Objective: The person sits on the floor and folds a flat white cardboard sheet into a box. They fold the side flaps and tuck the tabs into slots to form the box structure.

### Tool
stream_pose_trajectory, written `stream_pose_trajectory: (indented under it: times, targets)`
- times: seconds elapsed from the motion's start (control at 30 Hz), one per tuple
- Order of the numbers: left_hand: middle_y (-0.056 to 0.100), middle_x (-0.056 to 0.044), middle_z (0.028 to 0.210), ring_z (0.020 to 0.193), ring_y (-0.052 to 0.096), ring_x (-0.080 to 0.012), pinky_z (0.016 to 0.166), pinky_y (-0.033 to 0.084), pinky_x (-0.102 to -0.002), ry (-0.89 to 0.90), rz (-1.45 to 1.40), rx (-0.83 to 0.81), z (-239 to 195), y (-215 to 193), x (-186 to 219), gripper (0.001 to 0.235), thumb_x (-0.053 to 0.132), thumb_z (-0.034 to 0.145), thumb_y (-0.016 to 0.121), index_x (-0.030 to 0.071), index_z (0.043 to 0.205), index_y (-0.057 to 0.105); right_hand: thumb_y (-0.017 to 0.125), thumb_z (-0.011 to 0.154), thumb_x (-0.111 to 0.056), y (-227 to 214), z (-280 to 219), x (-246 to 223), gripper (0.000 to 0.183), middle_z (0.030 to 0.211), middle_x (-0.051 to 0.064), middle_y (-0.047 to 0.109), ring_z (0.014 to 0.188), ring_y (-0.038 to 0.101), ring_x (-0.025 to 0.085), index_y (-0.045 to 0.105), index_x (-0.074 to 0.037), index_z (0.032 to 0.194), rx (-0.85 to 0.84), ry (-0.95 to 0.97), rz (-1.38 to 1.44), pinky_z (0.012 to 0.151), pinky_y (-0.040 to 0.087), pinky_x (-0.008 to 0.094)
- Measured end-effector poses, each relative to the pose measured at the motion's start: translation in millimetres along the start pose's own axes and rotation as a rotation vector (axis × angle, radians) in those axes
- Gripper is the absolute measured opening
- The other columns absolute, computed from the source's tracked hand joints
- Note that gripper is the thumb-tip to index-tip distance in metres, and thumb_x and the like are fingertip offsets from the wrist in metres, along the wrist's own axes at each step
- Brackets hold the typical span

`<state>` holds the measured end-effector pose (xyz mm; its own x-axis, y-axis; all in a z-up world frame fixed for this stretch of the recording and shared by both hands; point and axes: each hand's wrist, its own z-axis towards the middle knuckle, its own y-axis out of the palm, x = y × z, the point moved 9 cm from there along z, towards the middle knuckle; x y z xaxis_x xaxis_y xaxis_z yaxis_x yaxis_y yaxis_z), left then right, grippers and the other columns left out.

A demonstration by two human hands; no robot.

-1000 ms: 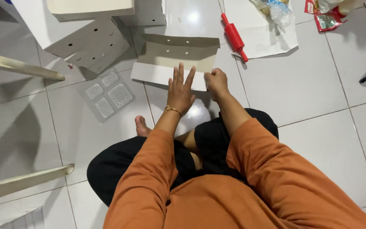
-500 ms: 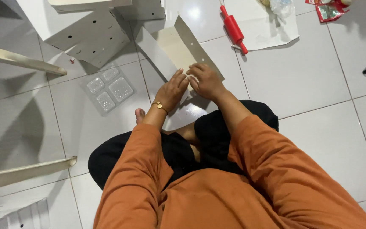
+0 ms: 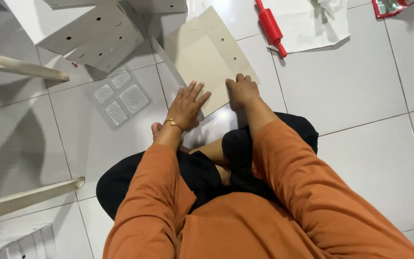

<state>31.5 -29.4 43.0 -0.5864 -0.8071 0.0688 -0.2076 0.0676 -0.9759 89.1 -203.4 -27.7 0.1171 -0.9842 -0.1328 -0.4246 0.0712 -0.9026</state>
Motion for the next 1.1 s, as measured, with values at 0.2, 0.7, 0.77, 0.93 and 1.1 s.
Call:
stream_pose_trajectory:
  times: [0.2, 0.7, 0.77, 0.93, 1.1]
  targets:
    - [0.064, -0.009, 0.132, 0.142, 0.047, -0.0285, 0.123, 0.027, -0.054, 0.034, 0.091, -0.072, 31.6, 78.0, 12.5, 0.047, 0.029, 0.077, 0.078, 0.016, 0.12, 0.066, 0.081, 0.077, -0.026, -11.4, -0.6, -9.0, 0.069, 0.129, 0.012, 0.057, 0.119, 0.056, 0.035, 0.061, -0.028, 0.142, 0.059, -0.047, -0.048, 0.091, 0.054, 0.047]
    - [0.067, -0.001, 0.126, 0.122, 0.064, -0.0273, 0.098, 0.057, -0.044, -0.391, -0.307, -0.097, 7.3, 107.8, -67.4, 0.032, 0.045, 0.089, 0.071, 0.029, 0.116, 0.075, 0.069, 0.085, -0.029, -26.8, -17.7, -12.7, 0.025, 0.098, 0.012, 0.074, 0.099, 0.072, 0.033, 0.08, -0.012, 0.1, 0.021, 0.048, 0.203, 0.084, 0.059, 0.045]
    - [0.07, -0.003, 0.117, 0.116, 0.065, -0.0298, 0.095, 0.058, -0.045, -0.441, -0.394, -0.066, 5.1, 86.6, -68.0, 0.029, 0.046, 0.09, 0.067, 0.025, 0.107, 0.077, 0.069, 0.085, -0.029, -38.2, -25.2, -5.7, 0.021, 0.095, 0.012, 0.076, 0.098, 0.072, 0.035, 0.081, -0.016, 0.094, -0.003, 0.083, 0.285, 0.084, 0.058, 0.045]
    - [0.067, -0.007, 0.103, 0.111, 0.063, -0.0308, 0.089, 0.059, -0.047, -0.584, -0.512, -0.007, 9.2, 86.6, -73.8, 0.04, 0.052, 0.085, 0.074, 0.015, 0.1, 0.077, 0.076, 0.082, -0.031, -36.6, -14.8, 6.8, 0.019, 0.093, 0.015, 0.077, 0.101, 0.072, 0.037, 0.082, -0.018, 0.095, 0.029, 0.183, 0.406, 0.087, 0.056, 0.047]
    - [0.068, -0.012, 0.119, 0.115, 0.064, -0.0335, 0.099, 0.051, -0.049, -0.843, -0.518, 0.205, 8.9, 85.0, -83.9, 0.079, 0.046, 0.082, 0.085, 0.012, 0.138, 0.041, 0.085, 0.085, -0.032, -48.9, -8.1, 4.5, 0.048, 0.109, 0.018, 0.073, 0.109, 0.069, 0.037, 0.063, -0.009, 0.123, 0.17, 0.237, 0.413, 0.094, 0.054, 0.051]
